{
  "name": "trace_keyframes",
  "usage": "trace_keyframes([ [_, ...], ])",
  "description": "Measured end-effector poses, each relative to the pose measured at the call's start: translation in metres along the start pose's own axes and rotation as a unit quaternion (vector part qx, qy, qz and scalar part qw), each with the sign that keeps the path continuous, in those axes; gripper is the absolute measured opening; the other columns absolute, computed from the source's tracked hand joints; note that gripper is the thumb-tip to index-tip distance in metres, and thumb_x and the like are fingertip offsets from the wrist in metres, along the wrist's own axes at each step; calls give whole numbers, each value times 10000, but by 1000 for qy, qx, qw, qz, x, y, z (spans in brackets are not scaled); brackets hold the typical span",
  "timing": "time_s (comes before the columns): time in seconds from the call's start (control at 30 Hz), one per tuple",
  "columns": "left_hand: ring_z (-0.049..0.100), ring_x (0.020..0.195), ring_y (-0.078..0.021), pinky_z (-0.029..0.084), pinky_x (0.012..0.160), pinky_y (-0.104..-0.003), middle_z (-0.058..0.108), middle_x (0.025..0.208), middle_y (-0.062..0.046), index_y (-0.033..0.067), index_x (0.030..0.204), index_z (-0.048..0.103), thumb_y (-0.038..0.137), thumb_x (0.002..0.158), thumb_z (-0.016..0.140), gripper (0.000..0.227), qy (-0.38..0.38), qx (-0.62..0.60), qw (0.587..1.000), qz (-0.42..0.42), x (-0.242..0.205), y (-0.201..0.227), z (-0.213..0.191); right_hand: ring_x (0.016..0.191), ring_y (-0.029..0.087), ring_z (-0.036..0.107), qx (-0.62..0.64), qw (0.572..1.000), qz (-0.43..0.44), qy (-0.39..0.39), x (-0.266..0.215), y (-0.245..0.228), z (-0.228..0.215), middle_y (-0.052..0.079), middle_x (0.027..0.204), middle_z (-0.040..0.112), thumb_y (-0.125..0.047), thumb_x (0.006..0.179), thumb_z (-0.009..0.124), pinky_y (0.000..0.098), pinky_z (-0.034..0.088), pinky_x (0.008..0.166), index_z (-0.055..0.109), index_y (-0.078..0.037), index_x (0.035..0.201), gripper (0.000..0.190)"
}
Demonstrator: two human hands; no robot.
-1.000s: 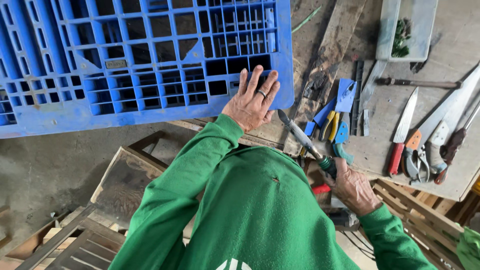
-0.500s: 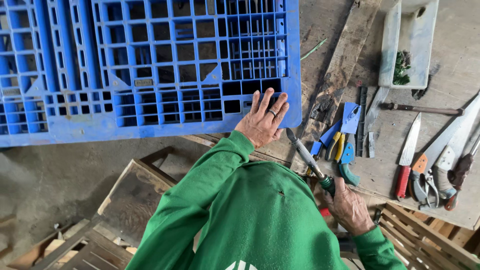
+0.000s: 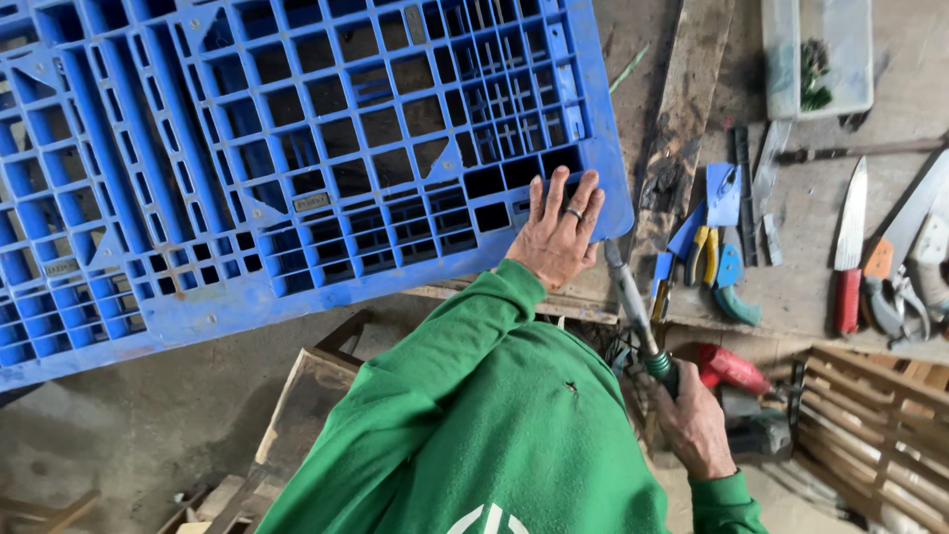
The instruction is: The person uses a soldering iron to melt and smooth the edges of a blue plastic crate. They repeatedly apply heat to specific areas, wipe away excess plastic with a cloth, and reposition the crate to access different sections.
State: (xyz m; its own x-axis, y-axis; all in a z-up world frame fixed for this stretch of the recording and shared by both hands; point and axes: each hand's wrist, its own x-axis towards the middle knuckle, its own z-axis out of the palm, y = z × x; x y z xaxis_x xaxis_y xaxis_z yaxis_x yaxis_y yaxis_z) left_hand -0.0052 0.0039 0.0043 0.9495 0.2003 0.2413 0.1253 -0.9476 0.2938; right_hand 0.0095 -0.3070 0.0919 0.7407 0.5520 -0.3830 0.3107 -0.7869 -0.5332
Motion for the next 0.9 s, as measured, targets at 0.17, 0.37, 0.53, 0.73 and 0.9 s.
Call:
trace_keyframes([
  [0.17, 350, 1411, -483, 303, 1143, -707, 351, 1585, -182, 6, 1468, 501, 410, 854, 687, 758, -2, -68, 998, 1, 13, -7, -20, 579, 169, 556, 302, 926, 225, -17, -31, -24, 13, 82, 864, 643, -121, 791, 753, 335, 434, 431, 444, -71, 1299, 597],
  [0.37, 484, 1320, -343, 398, 1103, -572, 586, 1442, -98, 70, 1390, 611, 268, 1039, 678, 409, 30, -157, 987, 24, 36, -50, -18, 644, 115, 613, 488, 851, 192, 37, -61, -46, 30, 51, 863, 622, -156, 886, 688, 273, 492, 536, 500, -43, 1272, 444],
  [0.53, 448, 1320, -424, 304, 1154, -669, 561, 1359, -158, 93, 1435, 602, 338, 1028, 692, 483, 90, -71, 993, 39, 69, -56, -3, 630, 83, 562, 460, 853, 247, 6, -45, -67, 31, 27, 839, 628, -271, 982, 571, 233, 462, 574, 593, -44, 1217, 328],
  [0.73, 433, 1337, -445, 296, 1161, -689, 567, 1382, -178, 139, 1420, 601, 408, 1103, 678, 423, 3, -76, 997, 5, 67, -59, 10, 557, 108, 550, 528, 805, 266, -54, -46, -57, 24, 57, 821, 645, -315, 979, 536, 243, 435, 509, 583, 4, 1173, 376],
  [0.9, 419, 1347, -465, 283, 1155, -688, 558, 1390, -194, 124, 1443, 598, 417, 1080, 693, 476, 52, -77, 995, 22, 69, -62, 15, 512, 104, 531, 523, 803, 276, -72, -30, -53, 19, 56, 785, 643, -311, 953, 530, 234, 415, 471, 602, -36, 1220, 390],
])
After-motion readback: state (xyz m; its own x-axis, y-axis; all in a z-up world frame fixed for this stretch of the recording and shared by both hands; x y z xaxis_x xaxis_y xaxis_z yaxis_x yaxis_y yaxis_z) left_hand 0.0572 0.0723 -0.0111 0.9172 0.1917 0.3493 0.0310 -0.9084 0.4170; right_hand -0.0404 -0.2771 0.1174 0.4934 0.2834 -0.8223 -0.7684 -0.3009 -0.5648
